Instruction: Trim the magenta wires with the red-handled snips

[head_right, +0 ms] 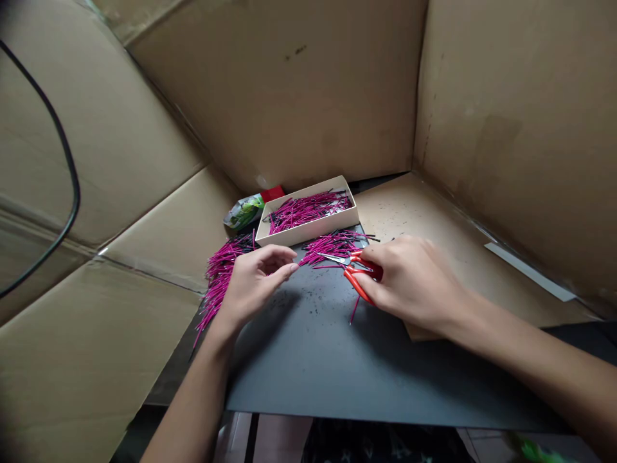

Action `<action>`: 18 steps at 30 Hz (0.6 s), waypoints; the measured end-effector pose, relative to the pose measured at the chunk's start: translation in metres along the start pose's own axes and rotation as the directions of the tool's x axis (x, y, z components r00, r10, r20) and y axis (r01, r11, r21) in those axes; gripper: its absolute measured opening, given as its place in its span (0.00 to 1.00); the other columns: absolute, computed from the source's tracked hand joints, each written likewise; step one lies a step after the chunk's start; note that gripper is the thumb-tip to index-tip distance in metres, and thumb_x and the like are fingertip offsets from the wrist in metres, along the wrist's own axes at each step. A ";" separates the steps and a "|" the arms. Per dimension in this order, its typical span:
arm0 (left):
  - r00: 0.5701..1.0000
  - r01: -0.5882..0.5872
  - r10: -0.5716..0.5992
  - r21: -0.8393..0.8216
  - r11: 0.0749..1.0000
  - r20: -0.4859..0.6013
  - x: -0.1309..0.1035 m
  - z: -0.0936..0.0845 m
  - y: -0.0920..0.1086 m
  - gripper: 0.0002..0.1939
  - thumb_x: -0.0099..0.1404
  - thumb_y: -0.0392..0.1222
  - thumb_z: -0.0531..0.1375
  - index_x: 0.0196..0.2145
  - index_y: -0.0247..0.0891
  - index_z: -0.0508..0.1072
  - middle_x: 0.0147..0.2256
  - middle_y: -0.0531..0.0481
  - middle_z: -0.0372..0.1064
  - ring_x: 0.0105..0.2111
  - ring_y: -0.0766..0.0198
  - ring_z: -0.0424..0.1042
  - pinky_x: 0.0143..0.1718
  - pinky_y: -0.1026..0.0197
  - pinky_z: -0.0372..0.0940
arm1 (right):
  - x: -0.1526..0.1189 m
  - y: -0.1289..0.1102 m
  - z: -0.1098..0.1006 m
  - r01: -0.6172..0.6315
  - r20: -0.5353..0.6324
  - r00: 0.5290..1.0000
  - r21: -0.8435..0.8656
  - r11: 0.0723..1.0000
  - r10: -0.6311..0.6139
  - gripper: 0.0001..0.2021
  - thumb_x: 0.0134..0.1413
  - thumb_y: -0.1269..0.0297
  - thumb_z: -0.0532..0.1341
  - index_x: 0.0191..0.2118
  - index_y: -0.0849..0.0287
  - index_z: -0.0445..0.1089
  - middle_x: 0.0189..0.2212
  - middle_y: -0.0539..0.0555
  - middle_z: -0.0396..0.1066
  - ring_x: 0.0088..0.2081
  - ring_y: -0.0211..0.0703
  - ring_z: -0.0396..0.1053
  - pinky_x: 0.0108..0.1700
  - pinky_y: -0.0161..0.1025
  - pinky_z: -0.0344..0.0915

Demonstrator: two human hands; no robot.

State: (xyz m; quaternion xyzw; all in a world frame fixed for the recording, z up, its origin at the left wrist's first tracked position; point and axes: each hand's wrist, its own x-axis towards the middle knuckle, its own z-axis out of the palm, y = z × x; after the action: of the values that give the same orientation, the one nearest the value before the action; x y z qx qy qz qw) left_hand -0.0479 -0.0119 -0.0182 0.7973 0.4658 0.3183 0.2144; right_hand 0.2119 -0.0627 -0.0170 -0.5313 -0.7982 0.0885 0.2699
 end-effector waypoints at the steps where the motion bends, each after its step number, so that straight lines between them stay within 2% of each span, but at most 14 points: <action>1: 1.000 -0.006 0.006 -0.009 1.000 -0.030 0.000 0.000 0.000 0.05 0.60 0.37 0.62 0.36 0.35 0.74 0.31 0.49 0.73 0.28 0.67 0.71 0.29 0.65 0.65 | 0.000 0.000 0.000 0.001 -0.003 1.000 -0.002 1.000 -0.001 0.11 0.55 0.60 0.58 0.36 0.58 0.77 0.21 0.52 0.71 0.23 0.38 0.62 0.26 0.37 0.52; 5: 0.994 -0.017 0.013 -0.036 0.999 -0.104 0.002 -0.004 0.001 0.07 0.58 0.36 0.64 0.35 0.35 0.74 0.29 0.50 0.72 0.27 0.67 0.69 0.27 0.66 0.65 | 0.000 0.001 0.000 0.004 -0.015 1.000 -0.004 1.000 -0.004 0.11 0.55 0.60 0.58 0.36 0.57 0.77 0.21 0.52 0.71 0.23 0.38 0.63 0.27 0.37 0.52; 10: 0.994 -0.020 0.006 -0.121 0.992 -0.111 0.002 0.000 0.003 0.07 0.57 0.37 0.65 0.35 0.35 0.74 0.29 0.51 0.71 0.26 0.68 0.68 0.27 0.66 0.65 | 0.001 -0.001 0.000 0.005 -0.006 1.000 0.006 1.000 -0.005 0.11 0.55 0.61 0.58 0.36 0.58 0.76 0.21 0.52 0.71 0.23 0.38 0.63 0.26 0.37 0.53; 14: 0.999 -0.009 0.002 -0.180 0.984 -0.041 0.000 0.011 0.005 0.06 0.57 0.37 0.65 0.33 0.35 0.74 0.30 0.49 0.72 0.29 0.66 0.70 0.31 0.64 0.67 | 0.000 -0.001 0.000 0.019 -0.002 1.000 -0.009 1.000 -0.019 0.11 0.55 0.60 0.57 0.34 0.58 0.76 0.20 0.52 0.70 0.22 0.37 0.63 0.26 0.37 0.52; 18: 0.994 -0.021 0.034 -0.128 0.992 0.099 -0.001 0.019 0.005 0.01 0.58 0.33 0.62 0.29 0.35 0.72 0.29 0.50 0.71 0.29 0.66 0.69 0.31 0.64 0.65 | 0.001 -0.001 0.001 0.013 0.000 1.000 -0.015 1.000 -0.013 0.11 0.55 0.60 0.58 0.35 0.57 0.76 0.20 0.51 0.70 0.22 0.37 0.62 0.26 0.37 0.51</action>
State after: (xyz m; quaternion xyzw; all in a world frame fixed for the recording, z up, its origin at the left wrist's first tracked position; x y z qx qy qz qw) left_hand -0.0323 -0.0155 -0.0286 0.8036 0.4220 0.3094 0.2834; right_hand 0.2108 -0.0623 -0.0171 -0.5281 -0.8022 0.0807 0.2666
